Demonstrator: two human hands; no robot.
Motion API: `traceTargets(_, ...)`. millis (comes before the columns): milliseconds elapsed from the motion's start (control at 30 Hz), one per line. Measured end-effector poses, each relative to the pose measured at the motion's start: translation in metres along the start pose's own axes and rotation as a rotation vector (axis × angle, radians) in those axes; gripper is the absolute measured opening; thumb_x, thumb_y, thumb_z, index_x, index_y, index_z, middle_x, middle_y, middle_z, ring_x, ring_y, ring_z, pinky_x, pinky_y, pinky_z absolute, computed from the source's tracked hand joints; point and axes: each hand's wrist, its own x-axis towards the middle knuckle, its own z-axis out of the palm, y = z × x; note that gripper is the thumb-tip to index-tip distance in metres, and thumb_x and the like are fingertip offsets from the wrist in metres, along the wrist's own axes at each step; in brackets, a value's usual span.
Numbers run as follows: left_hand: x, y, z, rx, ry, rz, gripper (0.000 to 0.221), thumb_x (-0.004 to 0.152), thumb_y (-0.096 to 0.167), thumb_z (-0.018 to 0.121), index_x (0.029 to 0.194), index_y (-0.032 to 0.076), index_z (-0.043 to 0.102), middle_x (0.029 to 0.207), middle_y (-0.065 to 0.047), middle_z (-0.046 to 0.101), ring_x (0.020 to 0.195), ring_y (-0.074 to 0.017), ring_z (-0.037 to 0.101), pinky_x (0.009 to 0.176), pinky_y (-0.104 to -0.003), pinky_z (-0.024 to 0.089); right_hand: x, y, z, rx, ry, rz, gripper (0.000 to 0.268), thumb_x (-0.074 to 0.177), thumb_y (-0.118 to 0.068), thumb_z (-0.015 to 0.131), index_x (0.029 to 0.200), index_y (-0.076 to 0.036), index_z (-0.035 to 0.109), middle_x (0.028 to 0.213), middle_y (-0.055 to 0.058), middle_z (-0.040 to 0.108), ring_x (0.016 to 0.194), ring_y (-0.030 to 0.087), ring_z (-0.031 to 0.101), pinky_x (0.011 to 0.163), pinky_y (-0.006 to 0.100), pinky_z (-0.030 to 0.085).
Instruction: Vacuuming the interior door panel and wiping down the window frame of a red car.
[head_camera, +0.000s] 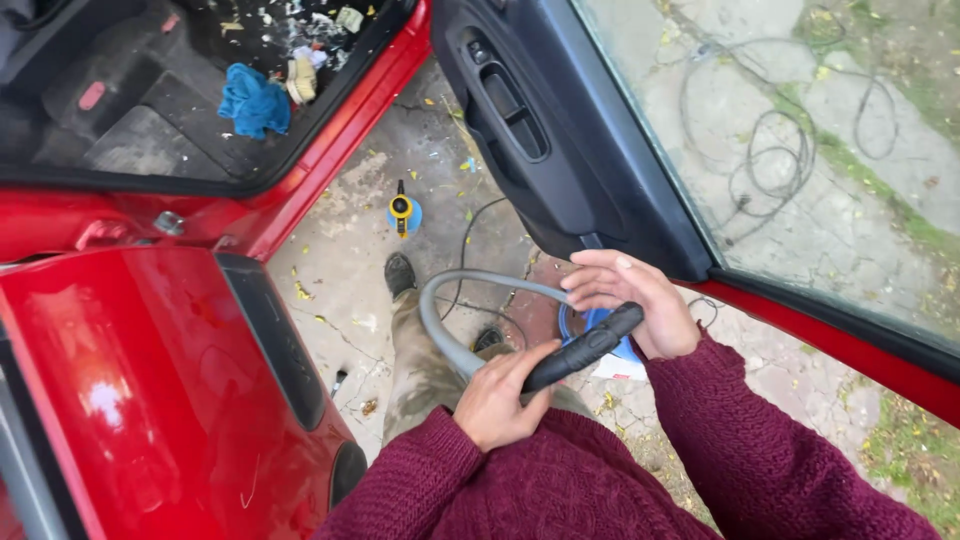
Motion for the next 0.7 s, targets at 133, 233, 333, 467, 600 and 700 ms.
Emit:
traceTargets(133,0.002,-0.010,-0.017,-0.052,0.051,-0.050,0.052,0.084,0.010,0.069,0.135,0.010,0.060,0.105,-0.014,0.075,0.097,-0.0357,0.072,0.087,-0.043,0.056,0.019,0.000,0.029,-0.228,0.015,-0.036,0.053,0.106,-0.034,0.044,0.136,0.007,0.059,0.122,0.019,0.071,0.112,0.025,0.068,0.102,0.038,0.052)
traceTargets(233,0.019,-0.033,-0.036,0.019,0.074,-0.010,0.051,0.086,0.014,0.072,0.136,0.012,0.060,0.106,-0.015,0.073,0.096,-0.0357,0.072,0.086,-0.043,0.057,0.046,0.004,0.030,-0.235,0.053,-0.037,0.052,0.106,-0.033,0.043,0.137,0.006,0.057,0.127,0.018,0.070,0.117,0.024,0.067,0.103,0.039,0.051)
traceTargets(333,0.065,-0.062,-0.058,0.074,0.165,-0.013,0.053,0.090,0.018,0.072,0.141,0.015,0.058,0.108,-0.015,0.072,0.097,-0.0351,0.072,0.086,-0.042,0.057,0.069,0.004,0.044,-0.173,0.137,-0.088,0.049,0.106,-0.029,0.042,0.144,0.002,0.051,0.136,0.018,0.064,0.125,0.025,0.061,0.108,0.040,0.047)
traceTargets(467,0.188,-0.141,-0.095,-0.272,0.545,-0.240,0.056,0.108,0.024,0.058,0.159,0.017,0.037,0.114,-0.018,0.064,0.092,-0.0272,0.067,0.077,-0.038,0.054,0.098,0.003,0.069,-0.387,0.347,-0.230,0.057,0.104,-0.019,0.045,0.157,-0.004,0.031,0.158,0.018,0.043,0.144,0.026,0.045,0.114,0.040,0.042)
traceTargets(600,0.338,-0.225,-0.115,-0.957,0.504,-0.541,0.061,0.100,0.028,0.057,0.157,0.023,0.035,0.067,-0.001,0.051,0.040,-0.0086,0.045,0.033,-0.028,0.043,0.108,0.015,0.071,-0.511,0.443,-0.146,0.068,0.098,-0.008,0.049,0.160,-0.006,0.024,0.163,0.020,0.036,0.146,0.030,0.042,0.112,0.041,0.042)
traceTargets(700,0.406,-0.273,-0.116,-1.002,0.466,-0.420,0.062,0.103,0.030,0.060,0.159,0.022,0.035,0.072,-0.002,0.054,0.047,-0.0094,0.051,0.039,-0.030,0.049,0.091,0.022,0.066,-0.515,0.571,-0.052,0.068,0.096,-0.004,0.050,0.160,-0.007,0.024,0.162,0.020,0.037,0.143,0.030,0.045,0.109,0.041,0.044)
